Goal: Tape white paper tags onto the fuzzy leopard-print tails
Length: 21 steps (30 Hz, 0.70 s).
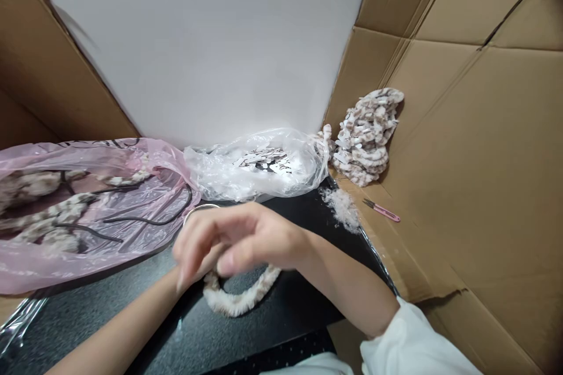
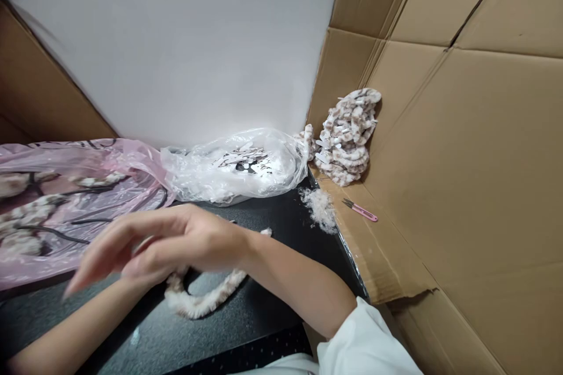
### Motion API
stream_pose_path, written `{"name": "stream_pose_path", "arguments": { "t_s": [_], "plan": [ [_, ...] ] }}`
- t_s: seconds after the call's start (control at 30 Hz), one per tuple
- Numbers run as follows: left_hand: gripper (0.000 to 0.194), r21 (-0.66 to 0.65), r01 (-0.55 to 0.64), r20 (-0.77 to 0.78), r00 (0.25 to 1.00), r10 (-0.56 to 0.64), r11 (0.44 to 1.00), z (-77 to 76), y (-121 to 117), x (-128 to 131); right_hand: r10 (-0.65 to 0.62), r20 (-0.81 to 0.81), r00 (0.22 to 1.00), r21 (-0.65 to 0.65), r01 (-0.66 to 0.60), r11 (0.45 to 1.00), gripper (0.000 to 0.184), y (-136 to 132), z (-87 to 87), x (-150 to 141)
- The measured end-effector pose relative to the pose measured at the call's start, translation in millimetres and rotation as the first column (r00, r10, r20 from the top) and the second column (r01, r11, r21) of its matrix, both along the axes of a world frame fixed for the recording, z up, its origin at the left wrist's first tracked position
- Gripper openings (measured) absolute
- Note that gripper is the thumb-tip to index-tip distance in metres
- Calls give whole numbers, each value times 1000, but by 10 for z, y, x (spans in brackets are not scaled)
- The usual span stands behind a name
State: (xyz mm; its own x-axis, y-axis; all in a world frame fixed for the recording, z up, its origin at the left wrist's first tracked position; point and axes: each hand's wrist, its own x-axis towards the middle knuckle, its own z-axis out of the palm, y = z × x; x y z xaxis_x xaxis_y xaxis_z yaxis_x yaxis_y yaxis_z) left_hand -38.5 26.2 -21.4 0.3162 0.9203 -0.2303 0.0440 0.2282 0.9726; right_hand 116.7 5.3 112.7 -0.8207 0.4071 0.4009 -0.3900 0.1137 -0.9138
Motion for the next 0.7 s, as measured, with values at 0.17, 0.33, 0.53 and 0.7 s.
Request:
{"name": "stream_pose_path", "arguments": {
  "t_s": [0.17,0.33,0.53,0.7],
  "plan": [
    [27,-23,1,124,992,2,1000,19,-89,7,-427,392,815,77,433,898,8,453,-470,-81],
    [33,-63,-17,327,944,37,998,43,-112,19,-585,587,560,540,268,798,15,646,-698,92],
    [34,-86,-29,352,934,57,996,31,-107,10,-500,678,539,488,179,854,25,705,-657,191],
    [34,-75,-21,338,940,45,997,44,-104,10,-486,684,545,486,157,860,19,672,-639,153]
  ]
}}
